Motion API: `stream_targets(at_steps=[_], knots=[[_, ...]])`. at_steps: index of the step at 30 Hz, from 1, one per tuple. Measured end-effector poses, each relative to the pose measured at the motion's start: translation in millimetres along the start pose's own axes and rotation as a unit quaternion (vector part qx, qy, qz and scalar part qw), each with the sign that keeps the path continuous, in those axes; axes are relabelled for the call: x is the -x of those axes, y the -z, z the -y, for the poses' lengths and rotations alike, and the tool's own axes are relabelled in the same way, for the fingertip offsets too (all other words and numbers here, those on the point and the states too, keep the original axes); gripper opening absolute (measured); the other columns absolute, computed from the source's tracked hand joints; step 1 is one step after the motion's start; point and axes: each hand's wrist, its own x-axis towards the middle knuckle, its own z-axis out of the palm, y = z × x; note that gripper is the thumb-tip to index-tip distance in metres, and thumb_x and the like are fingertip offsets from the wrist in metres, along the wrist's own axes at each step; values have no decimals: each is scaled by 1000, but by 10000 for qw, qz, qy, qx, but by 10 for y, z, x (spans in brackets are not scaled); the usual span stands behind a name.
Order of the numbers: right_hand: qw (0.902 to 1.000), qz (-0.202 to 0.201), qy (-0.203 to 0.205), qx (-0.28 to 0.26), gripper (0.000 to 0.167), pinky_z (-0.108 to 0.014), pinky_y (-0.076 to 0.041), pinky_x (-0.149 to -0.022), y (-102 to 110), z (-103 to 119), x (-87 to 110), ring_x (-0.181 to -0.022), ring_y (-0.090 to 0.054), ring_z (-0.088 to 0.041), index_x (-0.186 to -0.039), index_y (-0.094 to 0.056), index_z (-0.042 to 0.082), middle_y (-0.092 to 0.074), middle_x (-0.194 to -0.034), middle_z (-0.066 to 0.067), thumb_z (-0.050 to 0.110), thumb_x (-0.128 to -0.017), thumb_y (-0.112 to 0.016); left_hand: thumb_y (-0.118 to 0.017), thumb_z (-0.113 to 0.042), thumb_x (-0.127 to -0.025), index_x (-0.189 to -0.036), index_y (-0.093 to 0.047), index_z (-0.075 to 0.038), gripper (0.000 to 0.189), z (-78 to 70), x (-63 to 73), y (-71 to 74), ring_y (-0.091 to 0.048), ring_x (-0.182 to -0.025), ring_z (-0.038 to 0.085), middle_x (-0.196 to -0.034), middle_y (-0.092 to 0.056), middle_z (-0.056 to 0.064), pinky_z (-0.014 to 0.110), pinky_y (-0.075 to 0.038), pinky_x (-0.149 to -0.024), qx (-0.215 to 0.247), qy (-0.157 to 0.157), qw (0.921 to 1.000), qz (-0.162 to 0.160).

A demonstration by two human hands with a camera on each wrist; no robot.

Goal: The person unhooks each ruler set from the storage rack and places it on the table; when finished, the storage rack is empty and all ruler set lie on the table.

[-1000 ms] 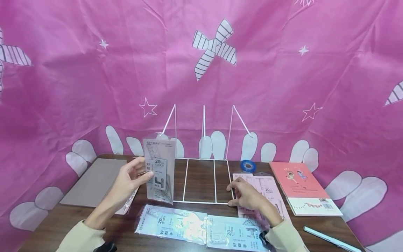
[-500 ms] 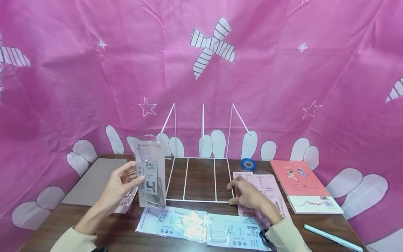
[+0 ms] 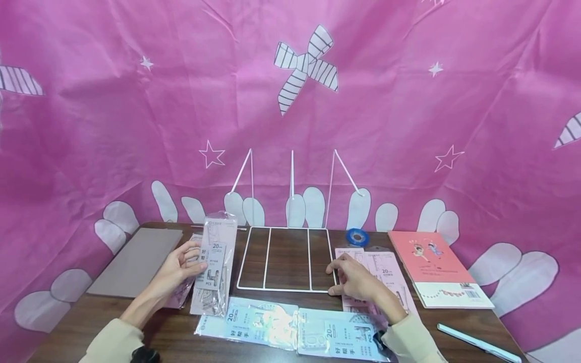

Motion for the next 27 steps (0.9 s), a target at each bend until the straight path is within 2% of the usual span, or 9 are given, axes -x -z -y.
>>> stream_targets(at_steps=[5, 10, 18, 21, 24, 27], knots=[[10000, 12, 23, -24, 40, -32, -47, -74, -4, -14, -2, -85, -53, -15, -113, -73, 14, -55, -106, -1, 17, -78, -92, -69, 5, -95, -149, -35, 12, 64, 115, -111, 23, -74, -91, 15, -112, -71, 9, 29, -61, -83, -141, 348, 9993, -54], [10000, -2, 28, -13, 40, -32, -47, -74, -9, -25, -13, -85, -53, -15, -113, -73, 14, -55, -107, 0, 16, -78, -92, -70, 8, -92, -150, -35, 14, 68, 173, -191, -14, -69, -86, 10, -111, -71, 16, 23, -59, -80, -384, 661, 9964, -363], [10000, 8, 0, -23, 39, -34, -47, -76, -8, -2, -16, -86, -52, -16, -112, -73, 13, -54, -105, -1, 16, -78, -92, -73, 7, -90, -148, -43, 14, 65, 141, -216, -106, -73, -92, 21, -120, -69, 30, 25, -61, -78, -1090, 791, 9884, -700], [10000, 3, -4, -8, 40, -34, -47, -76, -7, 3, -14, -86, -52, -16, -112, -73, 13, -54, -105, -1, 16, -78, -92, -76, 4, -89, -146, -47, 14, 64, 103, -207, -144, -73, -94, 26, -120, -69, 31, 27, -61, -78, -1717, 781, 9782, -868], [10000, -1, -7, 9, 40, -34, -47, -76, -5, 5, -11, -85, -52, -16, -112, -73, 13, -54, -104, -1, 16, -78, -92, -79, 0, -89, -144, -50, 13, 64, 60, -198, -186, -73, -96, 30, -119, -69, 30, 35, -62, -82, -2371, 752, 9632, -1020], [10000, 4, -31, 5, 40, -34, -47, -76, -5, 3, -8, -86, -52, -16, -112, -73, 13, -55, -104, -1, 16, -78, -93, -79, -1, -89, -144, -51, 12, 62, 29, -191, -229, -71, -97, 30, -118, -69, 28, 37, -61, -82, -2777, 728, 9512, -1131]])
